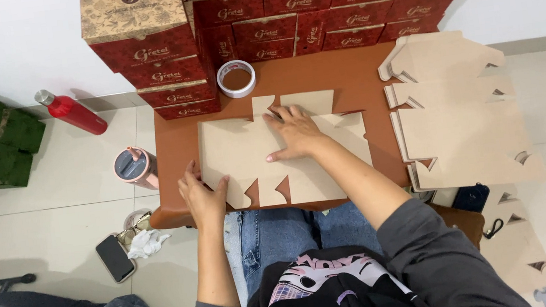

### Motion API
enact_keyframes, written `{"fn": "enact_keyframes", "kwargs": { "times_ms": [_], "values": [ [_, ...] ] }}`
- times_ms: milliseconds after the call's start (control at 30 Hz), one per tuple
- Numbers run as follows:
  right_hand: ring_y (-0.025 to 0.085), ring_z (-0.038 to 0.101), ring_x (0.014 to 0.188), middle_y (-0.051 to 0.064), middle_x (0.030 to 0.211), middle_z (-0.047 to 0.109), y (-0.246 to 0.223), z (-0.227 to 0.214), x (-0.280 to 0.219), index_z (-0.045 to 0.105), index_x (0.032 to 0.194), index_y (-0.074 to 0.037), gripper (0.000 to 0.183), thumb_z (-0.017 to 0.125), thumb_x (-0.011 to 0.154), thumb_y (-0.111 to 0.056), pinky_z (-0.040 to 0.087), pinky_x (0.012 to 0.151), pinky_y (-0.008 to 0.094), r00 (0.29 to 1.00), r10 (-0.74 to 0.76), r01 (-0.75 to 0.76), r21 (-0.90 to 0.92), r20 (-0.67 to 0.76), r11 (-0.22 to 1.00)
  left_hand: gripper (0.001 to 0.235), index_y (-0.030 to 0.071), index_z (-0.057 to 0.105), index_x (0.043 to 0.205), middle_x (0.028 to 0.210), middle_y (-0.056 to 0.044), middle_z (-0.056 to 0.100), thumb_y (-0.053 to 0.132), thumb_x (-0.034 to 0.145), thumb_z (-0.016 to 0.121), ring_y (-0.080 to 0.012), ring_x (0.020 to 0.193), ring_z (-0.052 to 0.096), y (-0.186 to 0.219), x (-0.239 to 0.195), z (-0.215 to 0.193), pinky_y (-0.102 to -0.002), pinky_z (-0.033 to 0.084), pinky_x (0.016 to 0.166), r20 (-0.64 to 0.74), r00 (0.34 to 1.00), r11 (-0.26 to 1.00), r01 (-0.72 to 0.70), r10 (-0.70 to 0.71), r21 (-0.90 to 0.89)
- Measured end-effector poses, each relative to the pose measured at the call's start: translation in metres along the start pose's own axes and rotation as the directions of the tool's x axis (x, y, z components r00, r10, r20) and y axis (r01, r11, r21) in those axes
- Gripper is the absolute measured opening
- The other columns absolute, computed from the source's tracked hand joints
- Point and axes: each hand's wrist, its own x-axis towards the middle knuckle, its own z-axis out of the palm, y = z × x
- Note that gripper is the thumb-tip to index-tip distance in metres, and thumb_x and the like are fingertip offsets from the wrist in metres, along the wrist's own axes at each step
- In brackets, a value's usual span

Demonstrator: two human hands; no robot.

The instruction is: Assembling a cardboard gift box by folding a flat template and inserting a smaller pre-made box.

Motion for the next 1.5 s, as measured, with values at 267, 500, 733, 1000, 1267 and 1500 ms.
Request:
{"fn": "enact_keyframes", "kwargs": {
  "times_ms": [267,500,733,1000,1267,1500],
  "values": [
    [0.039,0.050,0.123,0.018,0.149,0.040,-0.012,0.005,-0.012,0.051,0.146,-0.010,0.086,0.081,0.076,-0.050,0.047,0.097,0.049,0.995,-0.037,0.041,0.036,-0.094,0.999,0.070,0.018,0.034,0.147,0.149,-0.021,0.039,0.000,0.089,0.069,-0.0450,0.142,0.035,0.056,-0.030,-0.005,-0.055,0.029,0.118,-0.010,1.000,0.956,-0.019,0.017,-0.293],
    [0.043,0.057,0.121,0.019,0.133,0.050,-0.025,-0.026,-0.008,0.029,0.160,-0.021,0.112,0.092,0.069,-0.033,0.049,0.096,0.057,1.000,-0.023,0.021,0.143,0.007,0.989,0.084,0.018,0.017,0.161,0.131,-0.029,0.060,0.000,0.093,0.063,-0.0418,0.119,0.063,0.053,-0.054,0.012,-0.048,0.055,0.097,0.035,0.994,0.910,-0.077,0.100,-0.408],
    [0.042,0.059,0.124,0.024,0.140,0.048,0.005,0.011,0.027,0.028,0.161,-0.021,0.132,0.101,0.052,-0.034,0.051,0.097,0.056,0.998,-0.011,0.002,0.138,0.064,0.990,0.057,-0.003,0.046,0.144,0.140,-0.028,0.048,-0.010,0.089,0.056,-0.0492,0.133,0.047,0.077,-0.073,0.019,-0.057,0.043,0.109,0.137,0.887,0.870,-0.383,0.440,-0.311],
    [0.052,0.053,0.126,0.036,0.136,0.054,0.061,-0.019,-0.051,0.044,0.151,-0.010,0.046,0.032,0.107,-0.011,0.047,0.102,0.061,0.979,0.204,-0.061,0.938,-0.010,0.342,0.084,0.012,0.026,0.161,0.163,-0.025,0.022,0.017,0.087,0.063,-0.0426,0.152,0.017,0.058,-0.082,0.058,-0.051,0.017,0.123,0.436,0.720,0.744,-0.650,0.540,0.153],
    [0.037,0.068,0.110,0.024,0.126,0.059,0.064,0.045,-0.037,0.041,0.152,-0.020,0.074,0.075,0.087,-0.018,0.056,0.095,0.047,0.948,0.288,-0.115,0.701,-0.133,0.704,0.089,0.013,0.027,0.159,0.161,-0.021,0.028,0.072,0.093,0.044,-0.0356,0.149,0.025,0.048,-0.067,0.072,-0.052,0.015,0.121,0.510,0.724,0.688,-0.657,0.464,0.308],
    [0.034,0.069,0.099,0.015,0.114,0.054,0.061,0.048,-0.035,0.047,0.146,-0.017,0.073,0.077,0.081,-0.006,0.056,0.091,0.043,0.931,0.300,-0.129,0.584,-0.206,0.802,0.076,0.006,0.011,0.162,0.170,-0.016,0.011,0.056,0.105,0.023,-0.0254,0.157,0.010,0.053,-0.006,0.087,-0.051,-0.003,0.126,0.560,0.771,0.672,-0.590,0.303,0.448]
  ]
}}
